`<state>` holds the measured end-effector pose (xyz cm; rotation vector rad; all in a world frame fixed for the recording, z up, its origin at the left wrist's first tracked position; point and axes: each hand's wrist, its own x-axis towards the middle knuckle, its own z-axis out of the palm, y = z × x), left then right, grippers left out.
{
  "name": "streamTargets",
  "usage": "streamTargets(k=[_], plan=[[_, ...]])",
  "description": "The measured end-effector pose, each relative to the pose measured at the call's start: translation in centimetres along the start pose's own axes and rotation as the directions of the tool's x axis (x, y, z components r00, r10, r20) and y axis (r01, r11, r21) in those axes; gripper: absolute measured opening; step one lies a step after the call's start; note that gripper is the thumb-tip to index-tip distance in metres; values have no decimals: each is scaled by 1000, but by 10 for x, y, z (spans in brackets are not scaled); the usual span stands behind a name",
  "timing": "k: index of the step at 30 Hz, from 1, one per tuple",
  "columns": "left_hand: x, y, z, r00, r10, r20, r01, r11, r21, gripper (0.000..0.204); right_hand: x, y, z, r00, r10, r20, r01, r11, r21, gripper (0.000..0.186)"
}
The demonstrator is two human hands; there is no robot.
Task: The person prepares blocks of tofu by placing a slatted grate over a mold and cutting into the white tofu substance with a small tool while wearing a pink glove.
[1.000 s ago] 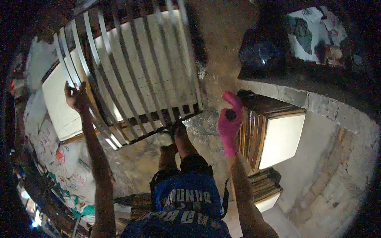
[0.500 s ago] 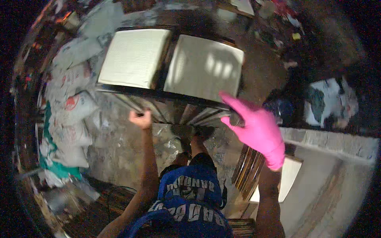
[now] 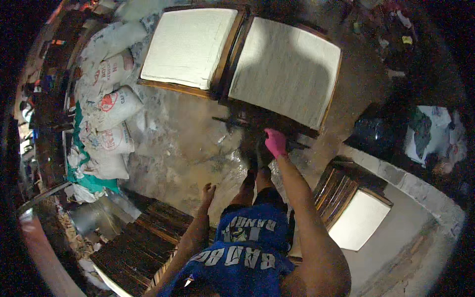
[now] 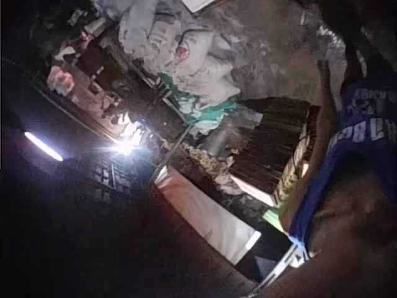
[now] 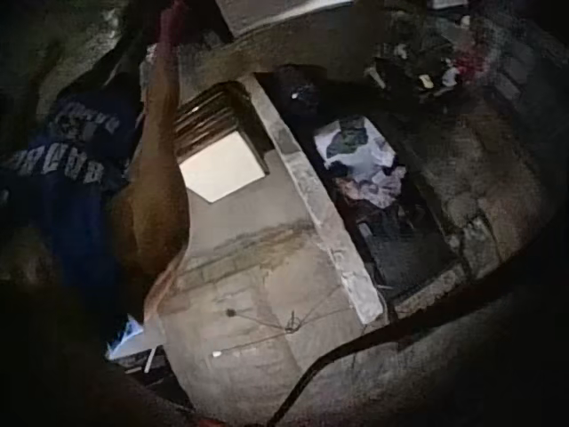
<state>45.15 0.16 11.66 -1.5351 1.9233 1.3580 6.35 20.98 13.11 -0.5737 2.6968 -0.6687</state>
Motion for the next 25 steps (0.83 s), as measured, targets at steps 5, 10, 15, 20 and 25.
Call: streamTargets(k=[5,10,15,20,25], plan=[[-7,-73,-72,984,-79,160,92,993,-78,58,58,-45,31,995,54,83,-61,995,81,34],[-38,21,-26,970,-181,161,212,956,-203,51,7,-25,2,966,-91,-241,103,994,38,38],[32,76,-36,962,-103,252,143,979,-147,53,-56,-56,-15,989,146,12,-146,975,169,35],[110,144,-50,948,103,303,-62,988,-141,52,-140,18,6,736,612,288,-674,702,231,15],[156,207,-22,903,53,427,-47,999,-26,42,-287,63,4,475,835,279,-846,346,406,25]])
